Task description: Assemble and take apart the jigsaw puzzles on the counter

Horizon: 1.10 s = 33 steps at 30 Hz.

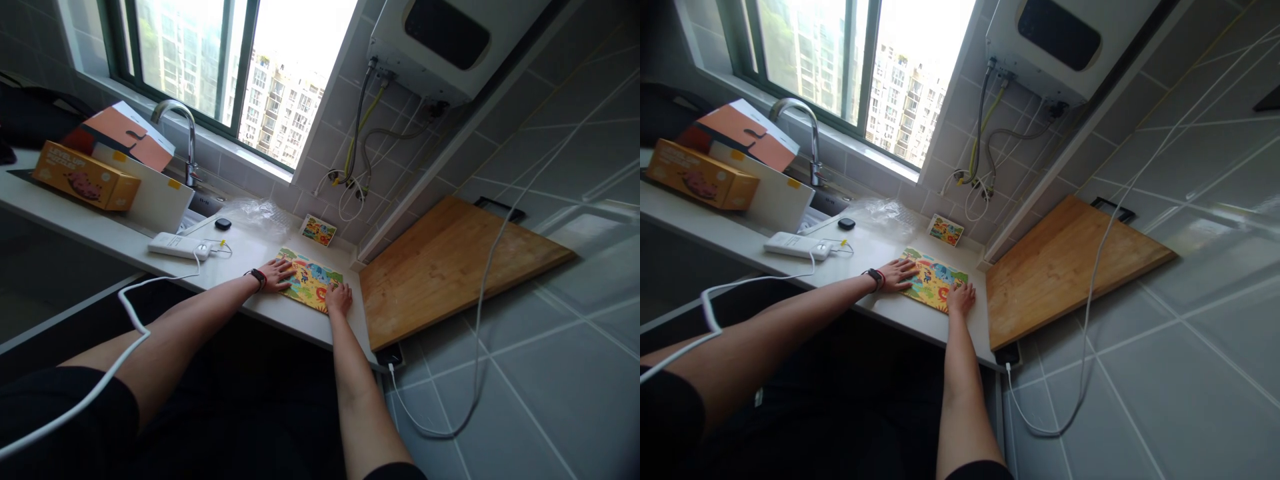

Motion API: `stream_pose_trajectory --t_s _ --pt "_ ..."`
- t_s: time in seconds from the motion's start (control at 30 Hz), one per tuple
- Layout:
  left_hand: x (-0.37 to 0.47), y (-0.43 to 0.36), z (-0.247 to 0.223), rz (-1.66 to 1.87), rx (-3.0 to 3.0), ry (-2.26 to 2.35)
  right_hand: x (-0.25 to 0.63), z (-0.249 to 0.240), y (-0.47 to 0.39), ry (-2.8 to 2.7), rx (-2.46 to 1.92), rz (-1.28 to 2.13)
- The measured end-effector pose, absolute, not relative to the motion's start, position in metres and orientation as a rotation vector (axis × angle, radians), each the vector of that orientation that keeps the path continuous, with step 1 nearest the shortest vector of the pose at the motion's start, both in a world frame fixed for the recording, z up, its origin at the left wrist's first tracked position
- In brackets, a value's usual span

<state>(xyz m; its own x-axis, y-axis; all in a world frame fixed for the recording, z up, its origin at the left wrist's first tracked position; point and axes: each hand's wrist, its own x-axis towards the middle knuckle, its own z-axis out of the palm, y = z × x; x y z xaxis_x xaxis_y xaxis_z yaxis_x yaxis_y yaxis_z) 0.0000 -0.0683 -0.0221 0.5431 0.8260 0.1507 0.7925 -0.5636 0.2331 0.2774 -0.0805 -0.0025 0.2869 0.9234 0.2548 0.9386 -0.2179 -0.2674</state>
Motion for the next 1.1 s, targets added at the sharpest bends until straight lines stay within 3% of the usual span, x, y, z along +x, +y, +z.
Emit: stream_pose_trajectory --t_s 0.37,0.77,1.1 --pt "0.000 -0.073 -0.022 0.501 2.244 1.811 0.277 -0.005 -0.076 -1.606 -2.260 -0.029" --pt "-0.003 -0.071 -0.018 0.683 2.033 1.952 0.279 -0.003 -0.078 -1.690 -2.225 -0.013" --pt "-0.023 -0.039 -0.010 0.588 2.027 2.003 0.289 -0.008 -0.064 -1.762 -2.246 0.034"
